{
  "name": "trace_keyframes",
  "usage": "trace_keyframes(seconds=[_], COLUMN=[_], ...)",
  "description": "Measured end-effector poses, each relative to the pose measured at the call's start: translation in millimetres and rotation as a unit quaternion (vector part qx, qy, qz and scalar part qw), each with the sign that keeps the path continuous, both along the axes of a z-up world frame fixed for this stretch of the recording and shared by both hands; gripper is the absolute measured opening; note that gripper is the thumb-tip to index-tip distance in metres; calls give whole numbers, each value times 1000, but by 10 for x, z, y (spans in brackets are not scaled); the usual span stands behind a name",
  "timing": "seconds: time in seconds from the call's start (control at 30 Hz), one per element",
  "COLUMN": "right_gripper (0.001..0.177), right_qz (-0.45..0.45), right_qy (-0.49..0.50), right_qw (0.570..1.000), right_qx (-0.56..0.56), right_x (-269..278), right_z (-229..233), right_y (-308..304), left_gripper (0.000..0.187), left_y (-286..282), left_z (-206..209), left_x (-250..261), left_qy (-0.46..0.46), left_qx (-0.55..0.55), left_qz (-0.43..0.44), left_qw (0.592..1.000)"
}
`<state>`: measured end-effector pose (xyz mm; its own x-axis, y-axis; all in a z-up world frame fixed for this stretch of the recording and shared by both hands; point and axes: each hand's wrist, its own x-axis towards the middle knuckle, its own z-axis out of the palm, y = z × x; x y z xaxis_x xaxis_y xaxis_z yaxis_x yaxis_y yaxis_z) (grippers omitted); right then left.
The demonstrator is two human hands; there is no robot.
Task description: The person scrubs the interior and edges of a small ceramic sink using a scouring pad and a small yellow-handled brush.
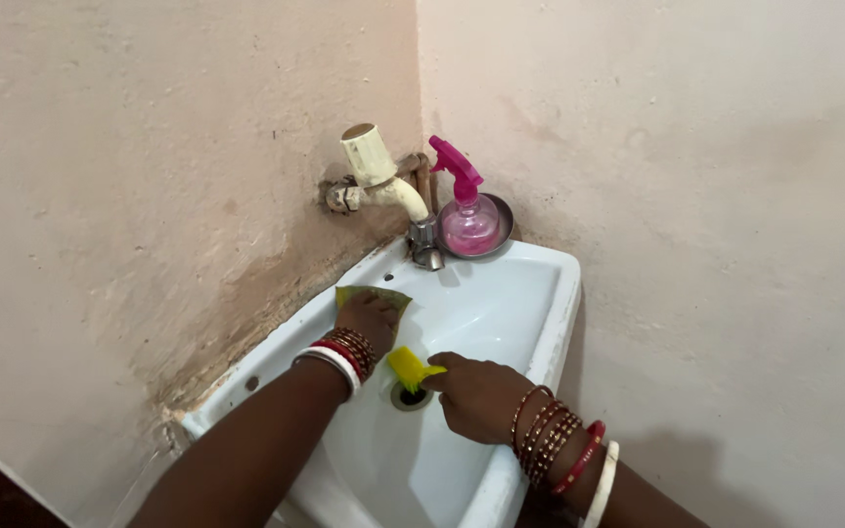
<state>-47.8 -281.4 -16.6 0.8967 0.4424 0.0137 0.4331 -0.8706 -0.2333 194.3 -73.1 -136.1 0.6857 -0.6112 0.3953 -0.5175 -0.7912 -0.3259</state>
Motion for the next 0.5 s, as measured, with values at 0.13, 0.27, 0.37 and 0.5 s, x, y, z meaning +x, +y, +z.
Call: trace_keyframes(seconds=[0.13, 0.27, 0.37, 0.5], right_gripper=[42, 40, 38, 37], right_qz=[12, 1, -1, -19], right_qy=[15, -17, -47, -83], right_qw=[1000, 1000, 999, 996], right_qx=[21, 11, 12, -1], right_x=[40, 66, 66, 4], right_z=[0, -78, -103, -101], right_y=[-27, -27, -40, -35], left_gripper=[23, 47, 53, 57], left_y=[-100, -119, -150, -129], left_z=[117, 610, 1127, 1731], left_x=[-349, -1462, -1951, -2360], left_qy=[102, 261, 373, 486], left_qx=[88, 294, 279, 179], left_qz=[71, 85, 124, 171], left_qw=[988, 915, 876, 838])
